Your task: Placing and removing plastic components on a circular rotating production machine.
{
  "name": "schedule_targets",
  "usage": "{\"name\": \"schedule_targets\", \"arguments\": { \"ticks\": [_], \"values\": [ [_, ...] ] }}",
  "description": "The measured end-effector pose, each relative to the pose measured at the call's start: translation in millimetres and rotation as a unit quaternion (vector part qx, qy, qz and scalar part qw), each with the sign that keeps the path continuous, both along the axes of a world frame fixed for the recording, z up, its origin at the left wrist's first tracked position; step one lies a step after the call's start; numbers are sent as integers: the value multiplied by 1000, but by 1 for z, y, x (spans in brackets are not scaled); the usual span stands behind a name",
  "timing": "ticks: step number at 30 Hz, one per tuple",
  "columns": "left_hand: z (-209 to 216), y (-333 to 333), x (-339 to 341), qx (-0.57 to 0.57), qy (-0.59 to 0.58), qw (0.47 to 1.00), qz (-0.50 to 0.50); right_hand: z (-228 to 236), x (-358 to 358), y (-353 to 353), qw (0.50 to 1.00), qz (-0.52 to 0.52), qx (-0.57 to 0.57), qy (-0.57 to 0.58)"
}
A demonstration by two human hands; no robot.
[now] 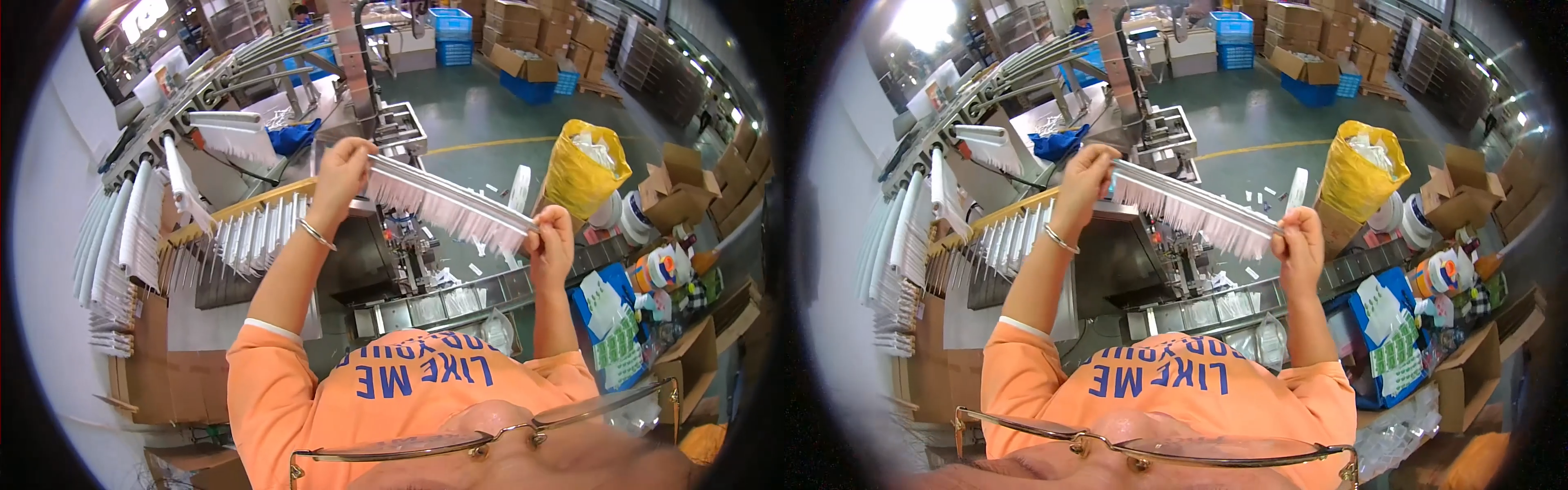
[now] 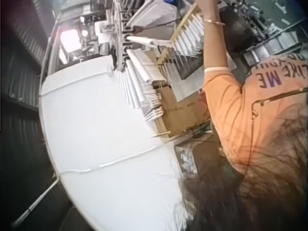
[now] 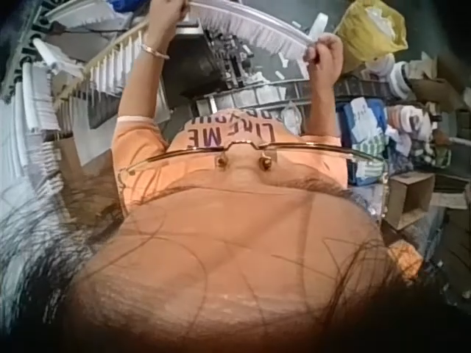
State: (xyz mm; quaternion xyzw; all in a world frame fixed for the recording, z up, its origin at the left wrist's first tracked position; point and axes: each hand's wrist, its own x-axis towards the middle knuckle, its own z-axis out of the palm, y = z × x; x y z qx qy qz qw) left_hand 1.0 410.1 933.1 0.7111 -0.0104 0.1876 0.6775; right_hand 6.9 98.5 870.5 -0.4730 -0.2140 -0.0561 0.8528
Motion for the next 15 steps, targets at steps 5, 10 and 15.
{"name": "schedule_targets", "arguments": {
  "ticks": [5, 10, 15],
  "values": [
    [-22, -19, -9, -54, 55, 997, -15, -4, 16, -14, 999, -51, -19, 6],
    [0, -13, -11, -19, -11, 999, 40, 9, 40, -12, 999, -9, -43, 11],
    [24, 11, 21, 153, -164, 954, 199, 36, 82, 20, 992, 116, 54, -13]
  ]
}}
